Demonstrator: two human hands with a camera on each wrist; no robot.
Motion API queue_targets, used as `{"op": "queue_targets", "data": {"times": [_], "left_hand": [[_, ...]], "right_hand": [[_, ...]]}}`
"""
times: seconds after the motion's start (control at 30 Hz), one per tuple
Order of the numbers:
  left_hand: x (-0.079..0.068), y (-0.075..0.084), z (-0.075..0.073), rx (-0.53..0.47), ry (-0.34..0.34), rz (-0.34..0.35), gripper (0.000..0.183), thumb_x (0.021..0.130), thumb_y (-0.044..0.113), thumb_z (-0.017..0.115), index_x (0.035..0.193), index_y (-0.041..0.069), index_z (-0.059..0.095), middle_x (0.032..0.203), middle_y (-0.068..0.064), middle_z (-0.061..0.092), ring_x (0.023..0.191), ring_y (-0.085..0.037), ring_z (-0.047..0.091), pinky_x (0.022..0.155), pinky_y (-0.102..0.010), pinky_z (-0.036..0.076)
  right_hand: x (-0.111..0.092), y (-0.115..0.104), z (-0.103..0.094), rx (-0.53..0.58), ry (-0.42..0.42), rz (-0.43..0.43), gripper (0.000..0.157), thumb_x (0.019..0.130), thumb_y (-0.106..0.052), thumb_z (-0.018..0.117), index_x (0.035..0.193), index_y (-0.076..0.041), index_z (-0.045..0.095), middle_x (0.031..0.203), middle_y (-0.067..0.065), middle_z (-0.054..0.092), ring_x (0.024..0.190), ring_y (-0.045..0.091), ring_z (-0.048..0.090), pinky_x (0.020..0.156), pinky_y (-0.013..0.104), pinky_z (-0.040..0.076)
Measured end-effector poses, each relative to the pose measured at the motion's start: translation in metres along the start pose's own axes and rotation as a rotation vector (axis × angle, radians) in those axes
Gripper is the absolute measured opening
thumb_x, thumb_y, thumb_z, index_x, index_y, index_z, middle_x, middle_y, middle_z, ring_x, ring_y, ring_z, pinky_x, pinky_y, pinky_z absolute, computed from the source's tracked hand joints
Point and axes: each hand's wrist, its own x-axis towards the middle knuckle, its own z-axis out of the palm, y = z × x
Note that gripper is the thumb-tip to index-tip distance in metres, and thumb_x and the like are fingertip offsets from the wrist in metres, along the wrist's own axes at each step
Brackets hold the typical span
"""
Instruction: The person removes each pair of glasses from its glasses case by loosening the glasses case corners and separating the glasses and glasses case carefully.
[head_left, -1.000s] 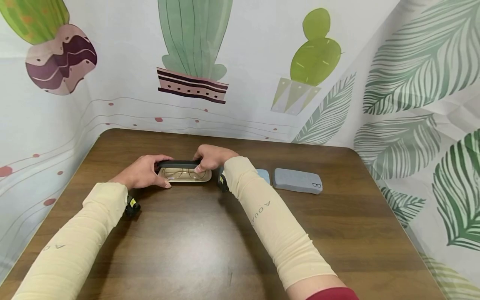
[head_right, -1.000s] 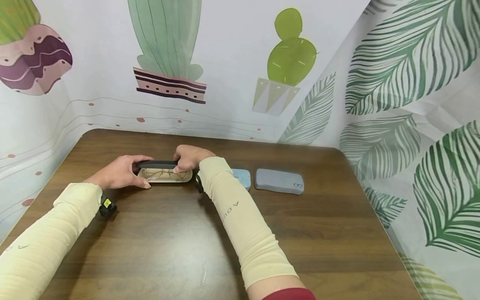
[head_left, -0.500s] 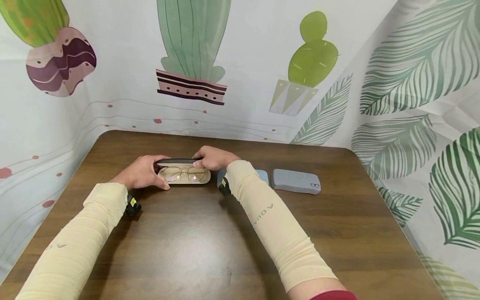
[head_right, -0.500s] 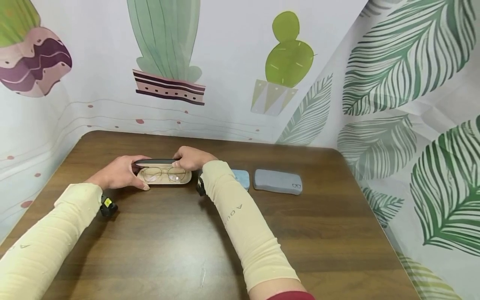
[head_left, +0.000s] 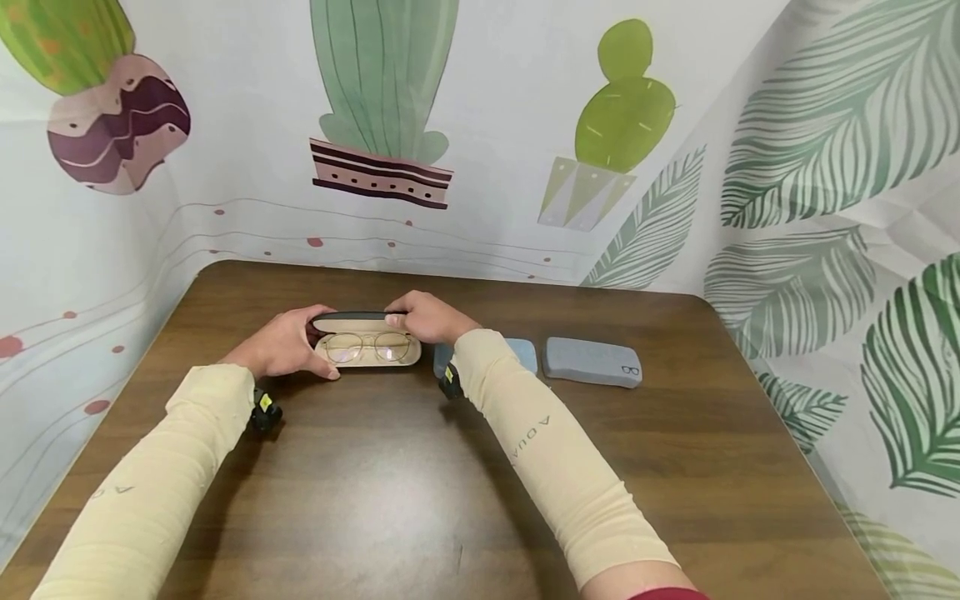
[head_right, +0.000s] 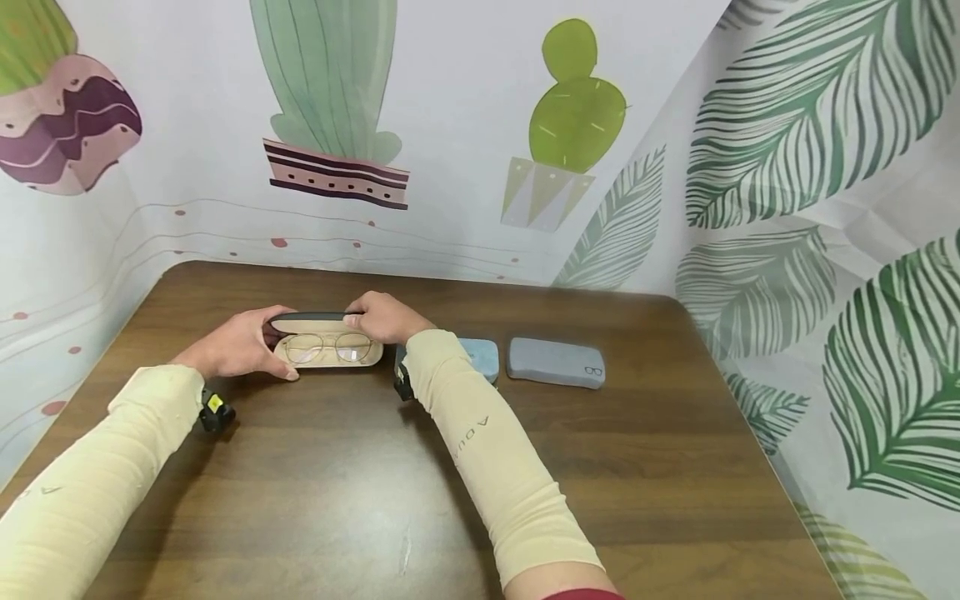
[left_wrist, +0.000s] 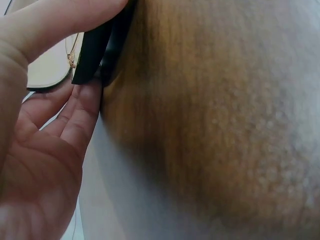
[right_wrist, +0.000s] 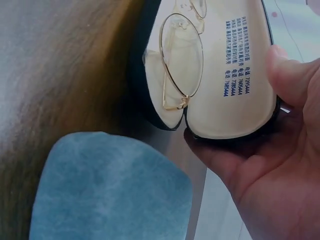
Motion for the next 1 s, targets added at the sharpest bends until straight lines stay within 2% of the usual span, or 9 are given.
{"op": "queue_targets", "data": {"times": [0.23, 0.4, 0.57, 0.8, 1.0], "left_hand": [[-0.001, 0.000, 0.000, 0.022, -0.009, -0.011, 0.093, 0.063, 0.042, 0.099, 0.139, 0.005, 0.060, 0.123, -0.014, 0.073, 0.110, -0.028, 0.062, 0.101, -0.046, 0.046], [-0.001, 0.000, 0.001, 0.031, -0.016, -0.013, 0.097, 0.063, 0.042, 0.099, 0.143, 0.005, 0.058, 0.126, -0.016, 0.072, 0.112, -0.029, 0.062, 0.103, -0.048, 0.046], [0.000, 0.000, 0.000, 0.025, -0.020, -0.007, 0.098, 0.063, 0.042, 0.099, 0.143, 0.005, 0.058, 0.125, -0.014, 0.072, 0.109, -0.027, 0.063, 0.101, -0.045, 0.046], [0.001, 0.001, -0.001, 0.032, -0.021, 0.002, 0.095, 0.063, 0.042, 0.099, 0.141, 0.005, 0.060, 0.123, -0.013, 0.073, 0.109, -0.026, 0.063, 0.101, -0.045, 0.047], [0.001, 0.003, -0.002, 0.033, -0.019, 0.005, 0.090, 0.063, 0.042, 0.099, 0.136, 0.003, 0.064, 0.119, -0.012, 0.074, 0.106, -0.026, 0.064, 0.099, -0.044, 0.048]], "right_hand": [[-0.002, -0.002, 0.006, -0.048, 0.018, -0.011, 0.043, 0.110, -0.023, 0.050, 0.148, -0.003, 0.057, 0.152, 0.011, 0.060, 0.146, 0.024, 0.051, 0.121, 0.038, 0.040], [-0.008, -0.008, 0.008, -0.129, 0.033, -0.026, 0.045, 0.110, -0.023, 0.051, 0.152, -0.006, 0.053, 0.155, 0.008, 0.057, 0.148, 0.021, 0.049, 0.122, 0.036, 0.039], [-0.016, -0.015, 0.011, -0.241, 0.055, -0.053, 0.049, 0.109, -0.023, 0.052, 0.156, -0.008, 0.047, 0.159, 0.006, 0.052, 0.150, 0.019, 0.047, 0.123, 0.033, 0.037], [-0.025, -0.029, 0.020, -0.494, 0.141, -0.177, 0.054, 0.106, -0.023, 0.059, 0.157, -0.010, 0.047, 0.166, 0.007, 0.043, 0.154, 0.019, 0.041, 0.124, 0.033, 0.037], [-0.031, -0.041, 0.030, -0.669, 0.214, -0.354, 0.047, 0.102, -0.017, 0.062, 0.150, -0.016, 0.057, 0.158, 0.001, 0.055, 0.147, 0.015, 0.051, 0.110, 0.031, 0.051]]}}
